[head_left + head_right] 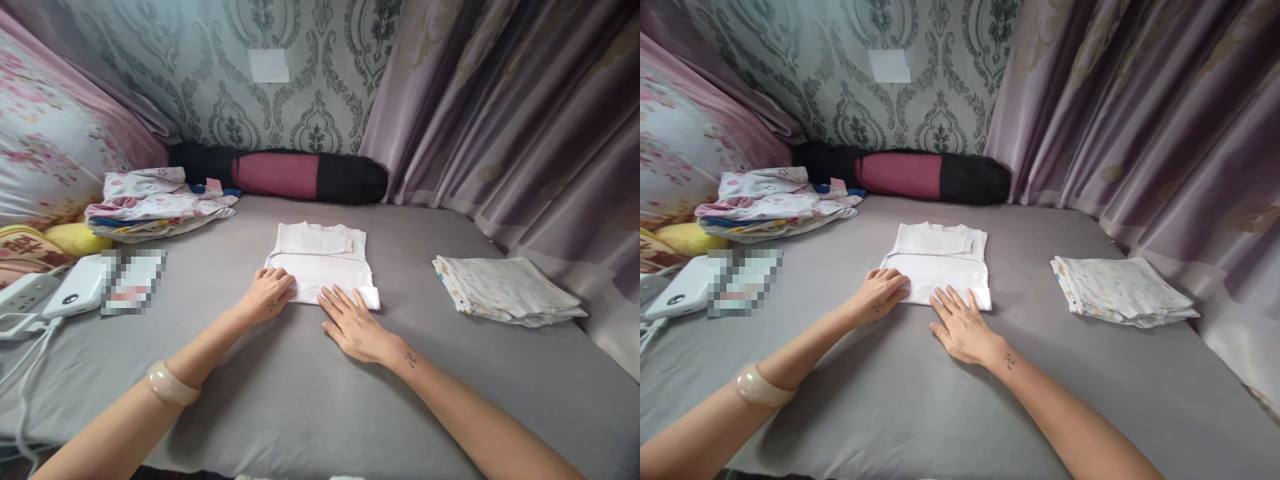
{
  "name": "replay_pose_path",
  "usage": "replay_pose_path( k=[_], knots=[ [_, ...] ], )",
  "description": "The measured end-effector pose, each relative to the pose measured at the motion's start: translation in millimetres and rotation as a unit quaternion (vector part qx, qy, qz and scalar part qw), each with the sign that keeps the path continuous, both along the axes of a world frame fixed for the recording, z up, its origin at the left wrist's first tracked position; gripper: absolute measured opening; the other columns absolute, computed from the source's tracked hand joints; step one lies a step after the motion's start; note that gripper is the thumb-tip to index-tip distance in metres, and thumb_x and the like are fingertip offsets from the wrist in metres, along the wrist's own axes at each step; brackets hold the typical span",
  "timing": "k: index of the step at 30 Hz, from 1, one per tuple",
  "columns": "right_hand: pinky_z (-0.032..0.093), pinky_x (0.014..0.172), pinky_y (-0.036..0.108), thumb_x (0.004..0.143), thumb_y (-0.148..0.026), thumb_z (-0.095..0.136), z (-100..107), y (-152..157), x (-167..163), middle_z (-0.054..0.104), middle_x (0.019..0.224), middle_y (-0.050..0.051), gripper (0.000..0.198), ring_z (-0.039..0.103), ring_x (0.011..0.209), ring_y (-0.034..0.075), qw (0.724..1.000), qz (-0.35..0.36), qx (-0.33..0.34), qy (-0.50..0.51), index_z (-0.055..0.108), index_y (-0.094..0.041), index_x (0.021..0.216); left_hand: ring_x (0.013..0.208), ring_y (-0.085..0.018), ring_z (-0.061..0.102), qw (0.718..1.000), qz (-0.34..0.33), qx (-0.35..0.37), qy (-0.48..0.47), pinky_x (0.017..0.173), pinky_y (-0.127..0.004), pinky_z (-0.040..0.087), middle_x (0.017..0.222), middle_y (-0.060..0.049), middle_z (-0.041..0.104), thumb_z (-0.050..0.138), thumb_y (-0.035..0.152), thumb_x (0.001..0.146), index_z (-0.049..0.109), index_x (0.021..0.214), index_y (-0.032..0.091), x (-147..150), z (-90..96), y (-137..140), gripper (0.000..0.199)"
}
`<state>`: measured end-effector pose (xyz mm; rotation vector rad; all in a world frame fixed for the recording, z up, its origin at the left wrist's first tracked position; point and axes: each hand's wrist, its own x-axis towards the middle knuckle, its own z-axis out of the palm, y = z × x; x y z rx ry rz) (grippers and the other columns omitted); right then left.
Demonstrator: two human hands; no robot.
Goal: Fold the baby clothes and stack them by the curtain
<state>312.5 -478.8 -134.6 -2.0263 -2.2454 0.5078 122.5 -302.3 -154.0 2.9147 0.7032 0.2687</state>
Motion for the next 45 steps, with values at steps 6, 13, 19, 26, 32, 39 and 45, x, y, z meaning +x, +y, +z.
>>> replay_pose_path(
  k=[6, 13, 19, 26, 32, 39, 45],
  knots=[
    [0.002, 0.119, 0.056, 0.101, -0.051, 0.018, 0.0, -0.2, -0.2, 0.009, 0.161, 0.001, 0.062, 0.003, 0.149, 0.024, 1.000, 0.000, -0.010, 0.005, 0.017, -0.021, 0.155, 0.099, -0.023, 0.052, 0.998, -0.001, -0.039, -0.052, 0.090, -0.041, 0.034, 0.107, -0.008, 0.058, 0.045, 0.031, 0.093, 0.051, 0.098, 0.022, 2.0, -6.3, 5.7, 0.013],
    [0.001, 0.119, 0.056, 0.101, -0.051, 0.017, -1.9, -0.3, -0.3, 0.008, 0.161, 0.001, 0.062, 0.002, 0.149, 0.024, 1.000, -0.002, -0.008, 0.008, 0.017, -0.021, 0.155, 0.092, -0.023, 0.054, 0.999, 0.004, -0.037, -0.006, 0.082, -0.037, 0.033, 0.096, -0.007, 0.062, 0.041, 0.030, 0.093, 0.047, 0.094, 0.021, 4.0, 6.4, 0.4, 0.012],
    [0.003, 0.119, 0.057, 0.101, -0.050, 0.021, -2.6, -0.3, -0.5, 0.011, 0.161, 0.003, 0.061, 0.003, 0.149, 0.025, 1.000, -0.003, 0.003, 0.000, 0.018, -0.021, 0.155, 0.095, -0.028, 0.055, 0.991, 0.090, -0.047, 0.082, 0.082, -0.040, 0.031, 0.095, -0.008, 0.066, 0.050, 0.056, 0.085, 0.053, 0.095, 0.021, 4.0, 21.5, 8.9, 0.037],
    [0.002, 0.119, 0.055, 0.101, -0.051, 0.020, 0.2, -1.0, -0.7, 0.010, 0.162, 0.002, 0.061, 0.002, 0.149, 0.024, 1.000, -0.005, -0.005, 0.009, 0.017, -0.022, 0.155, 0.099, -0.028, 0.051, 0.995, 0.061, -0.053, 0.056, 0.088, -0.043, 0.031, 0.100, -0.008, 0.063, 0.056, 0.054, 0.082, 0.061, 0.084, 0.021, 5.7, 20.6, 17.3, 0.033],
    [0.000, 0.119, 0.053, 0.101, -0.051, 0.020, 0.1, -1.8, -1.0, 0.005, 0.162, 0.006, 0.061, 0.000, 0.149, 0.023, 1.000, -0.013, -0.007, 0.015, 0.017, -0.022, 0.155, 0.089, -0.024, 0.056, 0.997, 0.056, -0.051, 0.018, 0.090, -0.044, 0.033, 0.087, -0.006, 0.064, 0.040, 0.044, 0.094, 0.055, 0.091, 0.020, -7.8, 5.3, 21.3, 0.029],
    [0.003, 0.119, 0.054, 0.101, -0.051, 0.019, 2.3, 0.2, -0.1, 0.009, 0.162, 0.007, 0.061, 0.005, 0.149, 0.024, 1.000, -0.008, -0.006, 0.010, 0.021, -0.020, 0.154, 0.117, -0.031, 0.050, 0.997, 0.033, 0.072, -0.022, 0.099, -0.050, 0.032, 0.125, -0.016, 0.059, 0.037, 0.037, 0.098, 0.055, 0.121, 0.018, -11.0, 5.4, 7.0, 0.035],
    [0.002, 0.120, 0.052, 0.102, -0.048, 0.020, 0.7, 6.1, 2.1, 0.013, 0.161, 0.006, 0.060, 0.006, 0.149, 0.021, 0.999, 0.041, 0.034, 0.001, 0.020, -0.019, 0.154, 0.145, -0.024, 0.026, 0.988, -0.154, 0.002, -0.002, 0.119, -0.046, 0.013, 0.149, -0.005, 0.045, 0.028, 0.036, 0.102, 0.046, 0.141, 0.026, -5.0, 5.8, -12.5, 0.044]
  ],
)
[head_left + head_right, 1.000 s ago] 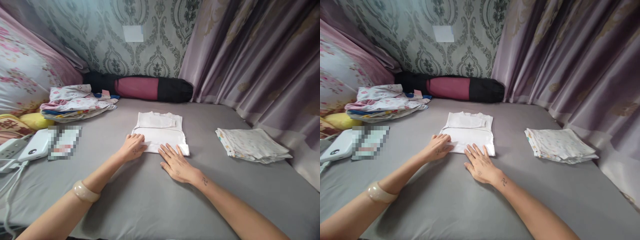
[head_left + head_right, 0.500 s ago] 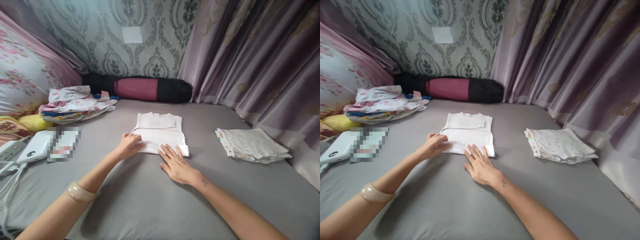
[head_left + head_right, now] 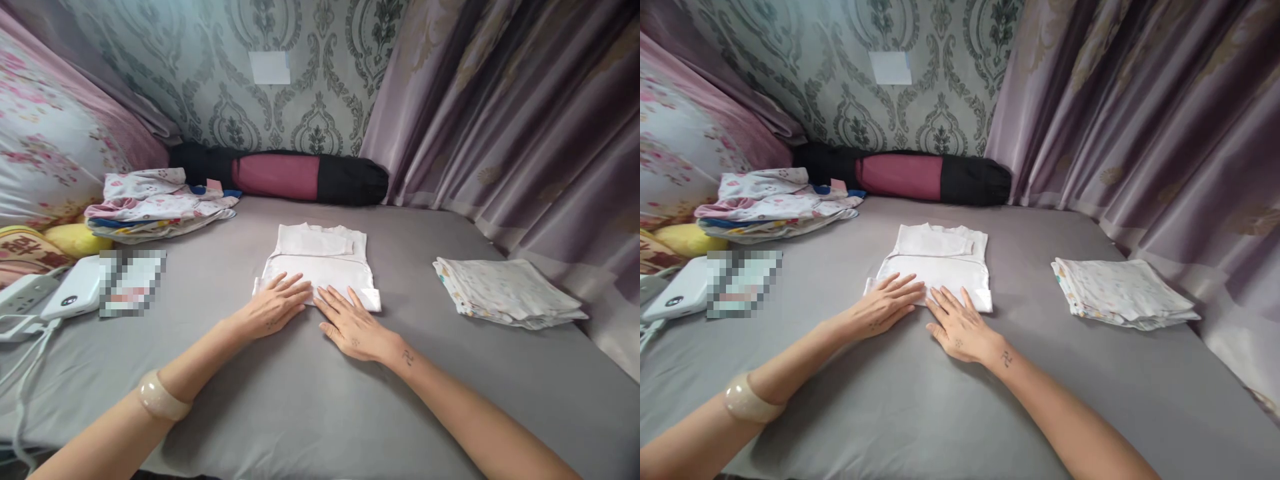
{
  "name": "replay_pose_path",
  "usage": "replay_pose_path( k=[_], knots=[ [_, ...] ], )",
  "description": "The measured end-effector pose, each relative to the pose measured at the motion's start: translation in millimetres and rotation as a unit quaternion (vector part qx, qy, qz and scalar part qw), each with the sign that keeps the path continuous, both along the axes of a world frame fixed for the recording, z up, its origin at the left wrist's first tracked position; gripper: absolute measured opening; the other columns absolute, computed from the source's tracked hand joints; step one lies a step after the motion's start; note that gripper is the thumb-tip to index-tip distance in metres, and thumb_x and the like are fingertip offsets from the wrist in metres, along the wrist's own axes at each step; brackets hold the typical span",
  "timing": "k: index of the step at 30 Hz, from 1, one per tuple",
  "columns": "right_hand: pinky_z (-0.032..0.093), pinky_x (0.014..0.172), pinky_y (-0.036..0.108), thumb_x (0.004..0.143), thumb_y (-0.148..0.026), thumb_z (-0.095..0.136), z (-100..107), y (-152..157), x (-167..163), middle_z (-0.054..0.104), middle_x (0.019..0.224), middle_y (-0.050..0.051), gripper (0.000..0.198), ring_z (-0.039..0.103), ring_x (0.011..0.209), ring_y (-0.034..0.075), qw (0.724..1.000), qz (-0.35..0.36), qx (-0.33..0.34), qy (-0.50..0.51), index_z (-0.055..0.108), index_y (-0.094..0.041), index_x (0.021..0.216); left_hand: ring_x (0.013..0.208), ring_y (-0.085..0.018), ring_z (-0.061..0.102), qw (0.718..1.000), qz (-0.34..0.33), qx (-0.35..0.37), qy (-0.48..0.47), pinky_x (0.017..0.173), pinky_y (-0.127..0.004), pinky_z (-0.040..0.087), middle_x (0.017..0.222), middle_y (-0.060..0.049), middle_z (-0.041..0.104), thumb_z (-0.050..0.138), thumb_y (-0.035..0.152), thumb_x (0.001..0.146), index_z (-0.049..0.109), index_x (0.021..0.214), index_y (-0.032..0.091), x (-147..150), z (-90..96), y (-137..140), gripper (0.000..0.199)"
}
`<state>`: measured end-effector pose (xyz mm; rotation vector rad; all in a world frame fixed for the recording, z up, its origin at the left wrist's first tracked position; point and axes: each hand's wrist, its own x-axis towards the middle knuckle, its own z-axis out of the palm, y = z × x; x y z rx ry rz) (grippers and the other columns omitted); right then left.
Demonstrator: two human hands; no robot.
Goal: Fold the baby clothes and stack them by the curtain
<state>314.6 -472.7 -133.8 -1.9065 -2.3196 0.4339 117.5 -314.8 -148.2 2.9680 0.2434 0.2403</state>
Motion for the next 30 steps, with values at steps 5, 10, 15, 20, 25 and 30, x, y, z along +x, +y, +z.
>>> replay_pose_path(
  k=[5, 10, 15, 20, 25, 30],
  knots=[
    [0.002, 0.121, 0.051, 0.101, -0.048, 0.021, -3.0, 2.8, 4.3, 0.013, 0.161, 0.003, 0.060, 0.004, 0.149, 0.020, 1.000, 0.016, -0.014, 0.007, 0.015, -0.022, 0.155, 0.146, -0.022, 0.022, 0.996, -0.012, -0.078, 0.033, 0.119, -0.046, 0.017, 0.155, 0.000, 0.034, 0.026, 0.038, 0.103, 0.033, 0.149, 0.035, -2.6, -9.4, 12.4, 0.047],
    [0.002, 0.121, 0.050, 0.102, -0.049, 0.017, 1.9, 2.9, 7.6, 0.010, 0.161, 0.003, 0.060, 0.003, 0.149, 0.018, 0.999, 0.020, -0.036, 0.026, 0.015, -0.020, 0.155, 0.146, -0.020, 0.023, 0.995, -0.022, -0.088, 0.039, 0.120, -0.043, 0.018, 0.156, 0.001, 0.033, 0.028, 0.040, 0.102, 0.033, 0.148, 0.036, -4.4, -4.4, 15.9, 0.046],
    [0.002, 0.121, 0.052, 0.102, -0.048, 0.018, 4.5, -4.3, 18.7, 0.012, 0.161, 0.003, 0.058, 0.005, 0.149, 0.020, 1.000, -0.022, -0.016, 0.004, 0.020, -0.022, 0.154, 0.146, -0.022, 0.023, 0.998, 0.039, -0.033, 0.026, 0.121, -0.048, 0.010, 0.155, -0.003, 0.034, 0.028, 0.043, 0.102, 0.041, 0.145, 0.032, -12.6, -2.5, 18.4, 0.047],
    [0.004, 0.120, 0.053, 0.102, -0.047, 0.021, -1.4, -9.6, 28.4, 0.013, 0.161, 0.002, 0.056, 0.007, 0.149, 0.021, 0.999, -0.038, -0.017, -0.009, 0.019, -0.027, 0.154, 0.147, -0.023, 0.019, 0.995, 0.083, -0.036, 0.052, 0.120, -0.050, 0.010, 0.158, -0.004, 0.027, 0.026, 0.047, 0.101, 0.034, 0.149, 0.032, -19.2, -10.5, 28.2, 0.050],
    [0.004, 0.120, 0.052, 0.102, -0.048, 0.020, -3.6, -8.5, 28.9, 0.011, 0.161, 0.001, 0.056, 0.005, 0.149, 0.021, 0.999, -0.039, -0.029, -0.002, 0.018, -0.028, 0.154, 0.147, -0.022, 0.018, 0.993, 0.088, -0.054, 0.061, 0.120, -0.049, 0.011, 0.158, -0.002, 0.024, 0.026, 0.048, 0.101, 0.031, 0.150, 0.034, -17.5, -15.0, 31.7, 0.051],
    [0.005, 0.121, 0.050, 0.102, -0.048, 0.019, 0.1, -9.8, 33.1, 0.012, 0.161, 0.002, 0.056, 0.006, 0.149, 0.020, 0.999, -0.037, -0.031, 0.016, 0.019, -0.028, 0.154, 0.147, -0.022, 0.019, 0.992, 0.085, -0.076, 0.057, 0.120, -0.048, 0.012, 0.158, -0.002, 0.025, 0.026, 0.048, 0.101, 0.032, 0.149, 0.033, -19.6, -12.5, 33.3, 0.051]
  ],
)
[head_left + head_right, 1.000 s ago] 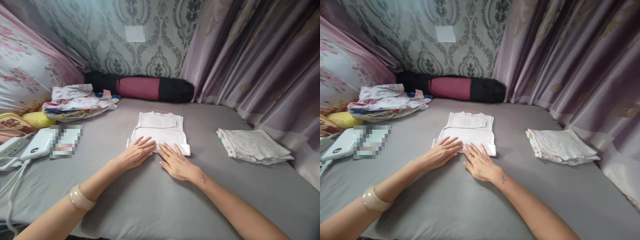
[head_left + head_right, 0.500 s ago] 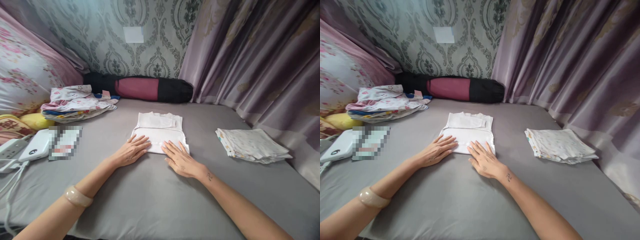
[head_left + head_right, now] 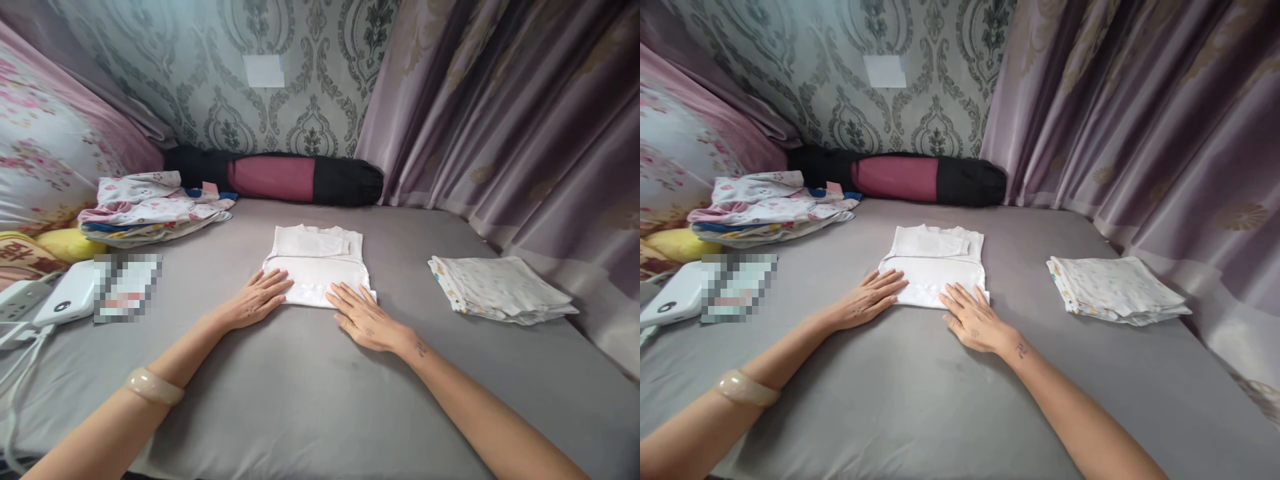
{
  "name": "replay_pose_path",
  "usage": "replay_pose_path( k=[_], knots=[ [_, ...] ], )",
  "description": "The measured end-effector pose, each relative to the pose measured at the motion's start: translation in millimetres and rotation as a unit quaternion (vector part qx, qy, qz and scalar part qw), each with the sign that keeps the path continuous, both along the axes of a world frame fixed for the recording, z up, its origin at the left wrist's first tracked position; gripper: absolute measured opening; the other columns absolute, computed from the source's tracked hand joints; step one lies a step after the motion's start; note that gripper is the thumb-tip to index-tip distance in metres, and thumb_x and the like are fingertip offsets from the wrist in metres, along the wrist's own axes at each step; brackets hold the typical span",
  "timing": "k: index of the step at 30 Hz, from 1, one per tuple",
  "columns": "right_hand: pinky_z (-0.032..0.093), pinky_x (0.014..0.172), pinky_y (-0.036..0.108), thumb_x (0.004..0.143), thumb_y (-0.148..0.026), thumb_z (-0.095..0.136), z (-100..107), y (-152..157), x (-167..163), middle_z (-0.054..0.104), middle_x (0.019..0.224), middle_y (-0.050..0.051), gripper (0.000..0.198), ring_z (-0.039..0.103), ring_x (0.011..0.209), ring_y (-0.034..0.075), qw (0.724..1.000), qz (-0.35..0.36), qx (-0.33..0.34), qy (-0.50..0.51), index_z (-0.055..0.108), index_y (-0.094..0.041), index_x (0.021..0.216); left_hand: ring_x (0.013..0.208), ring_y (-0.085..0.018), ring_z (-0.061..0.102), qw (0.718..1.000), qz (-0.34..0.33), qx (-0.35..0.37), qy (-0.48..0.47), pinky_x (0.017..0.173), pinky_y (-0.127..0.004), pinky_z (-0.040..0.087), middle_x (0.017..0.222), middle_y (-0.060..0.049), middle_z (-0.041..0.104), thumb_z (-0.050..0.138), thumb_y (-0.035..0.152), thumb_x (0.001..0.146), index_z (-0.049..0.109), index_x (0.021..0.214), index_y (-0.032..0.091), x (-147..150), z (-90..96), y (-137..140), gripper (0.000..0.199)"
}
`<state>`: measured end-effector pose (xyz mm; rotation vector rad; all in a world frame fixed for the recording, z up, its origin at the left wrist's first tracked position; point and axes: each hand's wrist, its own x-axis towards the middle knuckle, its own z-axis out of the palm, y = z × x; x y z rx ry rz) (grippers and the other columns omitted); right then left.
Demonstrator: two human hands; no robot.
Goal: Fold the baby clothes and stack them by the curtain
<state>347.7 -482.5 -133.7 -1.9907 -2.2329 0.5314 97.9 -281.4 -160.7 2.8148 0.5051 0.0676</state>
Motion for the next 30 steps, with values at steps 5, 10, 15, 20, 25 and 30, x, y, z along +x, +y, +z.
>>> replay_pose_path(
  k=[5, 10, 15, 20, 25, 30],
  knots=[
    [0.005, 0.121, 0.048, 0.101, -0.050, 0.015, 2.6, -8.3, 15.9, 0.009, 0.162, 0.003, 0.059, 0.004, 0.149, 0.019, 0.999, -0.042, 0.017, -0.003, 0.015, -0.024, 0.155, 0.147, -0.021, 0.018, 0.998, 0.057, -0.008, -0.008, 0.120, -0.049, 0.013, 0.159, -0.002, 0.024, 0.019, 0.047, 0.102, 0.032, 0.150, 0.030, -10.5, -1.0, 7.6, 0.053],
    [0.006, 0.121, 0.050, 0.101, -0.049, 0.016, -9.1, -14.6, 30.3, 0.010, 0.161, 0.005, 0.060, 0.007, 0.149, 0.019, 0.996, -0.072, 0.018, -0.039, 0.016, -0.021, 0.155, 0.148, -0.021, 0.016, 0.997, 0.070, 0.012, 0.003, 0.120, -0.048, 0.013, 0.159, -0.003, 0.021, 0.021, 0.050, 0.101, 0.033, 0.149, 0.030, -17.4, -8.8, 14.2, 0.054],
    [0.010, 0.120, 0.052, 0.102, -0.046, 0.019, -19.2, -15.8, 32.9, 0.014, 0.161, 0.004, 0.058, 0.010, 0.148, 0.020, 0.996, -0.068, 0.034, -0.046, 0.014, -0.024, 0.155, 0.148, -0.021, 0.018, 0.997, 0.067, 0.023, 0.012, 0.120, -0.047, 0.012, 0.159, -0.002, 0.020, 0.021, 0.051, 0.100, 0.029, 0.150, 0.032, -16.8, -12.3, 14.7, 0.054],
    [0.010, 0.120, 0.051, 0.101, -0.046, 0.023, -16.1, -15.1, 32.3, 0.015, 0.161, 0.005, 0.059, 0.010, 0.148, 0.020, 0.996, -0.071, 0.027, -0.044, 0.016, -0.024, 0.155, 0.147, -0.022, 0.020, 0.997, 0.069, 0.018, 0.015, 0.119, -0.048, 0.013, 0.159, -0.003, 0.024, 0.021, 0.052, 0.100, 0.032, 0.150, 0.032, -15.5, -10.6, 14.3, 0.055],
    [0.012, 0.120, 0.050, 0.100, -0.045, 0.029, -11.4, -16.7, 32.4, 0.015, 0.161, 0.006, 0.061, 0.011, 0.148, 0.020, 0.996, -0.068, 0.041, -0.037, 0.016, -0.023, 0.155, 0.147, -0.026, 0.019, 0.995, 0.081, 0.051, -0.029, 0.118, -0.054, 0.006, 0.157, -0.007, 0.030, 0.024, 0.051, 0.100, 0.039, 0.146, 0.028, -15.7, -4.3, 5.4, 0.055],
    [0.013, 0.119, 0.051, 0.097, -0.035, 0.041, -11.4, -18.1, 25.3, 0.027, 0.158, 0.007, 0.051, 0.017, 0.147, 0.021, 0.990, -0.046, 0.125, -0.046, 0.037, -0.024, 0.147, 0.137, -0.026, 0.037, 0.991, 0.031, 0.094, -0.086, 0.116, -0.049, 0.014, 0.145, -0.010, 0.049, 0.040, 0.050, 0.097, 0.051, 0.135, 0.026, -11.2, 10.2, -12.3, 0.046]
  ],
)
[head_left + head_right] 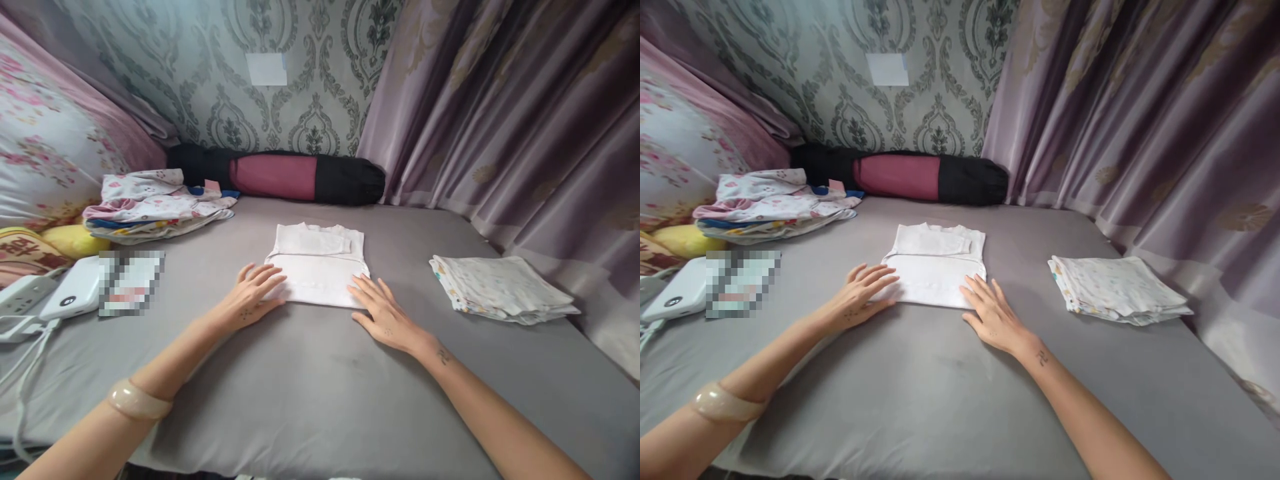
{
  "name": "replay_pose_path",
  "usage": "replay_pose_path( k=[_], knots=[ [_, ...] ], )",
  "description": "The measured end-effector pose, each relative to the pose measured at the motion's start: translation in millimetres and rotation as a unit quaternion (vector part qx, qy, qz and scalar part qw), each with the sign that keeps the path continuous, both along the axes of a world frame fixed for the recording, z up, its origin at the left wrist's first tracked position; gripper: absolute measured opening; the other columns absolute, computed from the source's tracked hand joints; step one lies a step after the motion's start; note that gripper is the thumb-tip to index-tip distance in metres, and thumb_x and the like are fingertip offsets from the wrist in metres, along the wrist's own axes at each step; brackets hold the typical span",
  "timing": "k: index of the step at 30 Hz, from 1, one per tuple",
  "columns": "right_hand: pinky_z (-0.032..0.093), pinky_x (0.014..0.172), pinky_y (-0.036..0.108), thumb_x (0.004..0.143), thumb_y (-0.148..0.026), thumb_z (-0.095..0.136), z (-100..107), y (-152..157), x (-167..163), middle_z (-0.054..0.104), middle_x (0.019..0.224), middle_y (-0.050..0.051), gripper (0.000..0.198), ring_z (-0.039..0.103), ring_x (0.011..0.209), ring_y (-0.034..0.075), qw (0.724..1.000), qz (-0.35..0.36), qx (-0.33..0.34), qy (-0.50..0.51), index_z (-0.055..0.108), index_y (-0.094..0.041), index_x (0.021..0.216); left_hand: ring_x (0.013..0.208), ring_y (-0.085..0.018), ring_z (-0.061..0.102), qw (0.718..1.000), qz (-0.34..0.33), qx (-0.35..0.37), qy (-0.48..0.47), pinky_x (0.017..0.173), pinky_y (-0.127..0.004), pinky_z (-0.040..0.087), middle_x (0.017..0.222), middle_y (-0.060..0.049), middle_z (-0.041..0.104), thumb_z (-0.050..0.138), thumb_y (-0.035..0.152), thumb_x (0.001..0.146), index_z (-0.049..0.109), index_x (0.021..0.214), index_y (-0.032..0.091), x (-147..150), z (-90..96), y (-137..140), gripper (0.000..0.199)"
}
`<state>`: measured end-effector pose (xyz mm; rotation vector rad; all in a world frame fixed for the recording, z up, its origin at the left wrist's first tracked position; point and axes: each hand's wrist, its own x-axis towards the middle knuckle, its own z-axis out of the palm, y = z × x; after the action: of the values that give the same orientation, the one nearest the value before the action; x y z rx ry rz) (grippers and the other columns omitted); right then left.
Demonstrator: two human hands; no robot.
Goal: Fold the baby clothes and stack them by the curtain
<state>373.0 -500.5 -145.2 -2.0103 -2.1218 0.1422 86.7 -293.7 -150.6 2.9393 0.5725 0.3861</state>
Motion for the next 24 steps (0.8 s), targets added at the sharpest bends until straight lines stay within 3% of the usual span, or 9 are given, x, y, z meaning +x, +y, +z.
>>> replay_pose_path(
  k=[3, 7, 11, 20, 24],
  knots=[
    [0.020, 0.118, 0.050, 0.097, -0.027, 0.043, -2.1, 2.2, -5.5, 0.047, 0.146, 0.009, 0.036, 0.034, 0.140, 0.022, 0.999, 0.031, 0.033, 0.000, 0.056, -0.023, 0.131, 0.119, -0.022, 0.053, 0.999, -0.047, -0.012, 0.000, 0.108, -0.042, 0.028, 0.127, -0.008, 0.061, 0.045, 0.047, 0.096, 0.058, 0.123, 0.027, 5.9, 2.5, -6.6, 0.036],
    [0.038, 0.108, 0.044, 0.097, -0.023, 0.045, -7.7, 6.5, -7.2, 0.061, 0.128, 0.009, 0.029, 0.053, 0.122, 0.021, 0.995, 0.054, 0.078, 0.019, 0.063, -0.022, 0.120, 0.108, -0.019, 0.058, 0.997, -0.077, -0.017, -0.006, 0.098, -0.036, 0.037, 0.115, -0.007, 0.064, 0.040, 0.038, 0.099, 0.061, 0.114, 0.024, 11.8, -2.7, -7.9, 0.029],
    [0.047, 0.099, 0.041, 0.096, -0.016, 0.045, -11.2, 8.7, -5.5, 0.064, 0.122, 0.009, 0.029, 0.057, 0.115, 0.022, 0.992, 0.065, 0.105, 0.016, 0.063, -0.021, 0.117, 0.104, -0.020, 0.059, 0.997, -0.079, 0.008, -0.016, 0.089, -0.034, 0.044, 0.111, -0.009, 0.064, 0.036, 0.031, 0.101, 0.061, 0.111, 0.020, 14.3, -5.0, -8.8, 0.029],
    [0.049, 0.094, 0.038, 0.092, -0.022, 0.055, -6.8, 11.2, -9.8, 0.063, 0.120, 0.008, 0.026, 0.057, 0.113, 0.022, 0.994, 0.023, 0.101, 0.029, 0.060, -0.021, 0.117, 0.091, -0.020, 0.062, 0.998, -0.034, 0.038, -0.023, 0.078, -0.032, 0.049, 0.095, -0.008, 0.068, 0.034, 0.026, 0.100, 0.062, 0.098, 0.018, 27.6, -0.4, -12.4, 0.029],
    [0.049, 0.089, 0.036, 0.088, -0.008, 0.049, -7.0, 16.3, -6.9, 0.065, 0.114, 0.008, 0.029, 0.060, 0.106, 0.022, 0.995, -0.012, 0.102, -0.009, 0.063, -0.020, 0.111, 0.090, -0.020, 0.061, 0.999, 0.000, 0.037, -0.034, 0.078, -0.032, 0.050, 0.095, -0.009, 0.067, 0.033, 0.029, 0.100, 0.060, 0.102, 0.017, 32.3, -1.7, -9.8, 0.030]
  ],
)
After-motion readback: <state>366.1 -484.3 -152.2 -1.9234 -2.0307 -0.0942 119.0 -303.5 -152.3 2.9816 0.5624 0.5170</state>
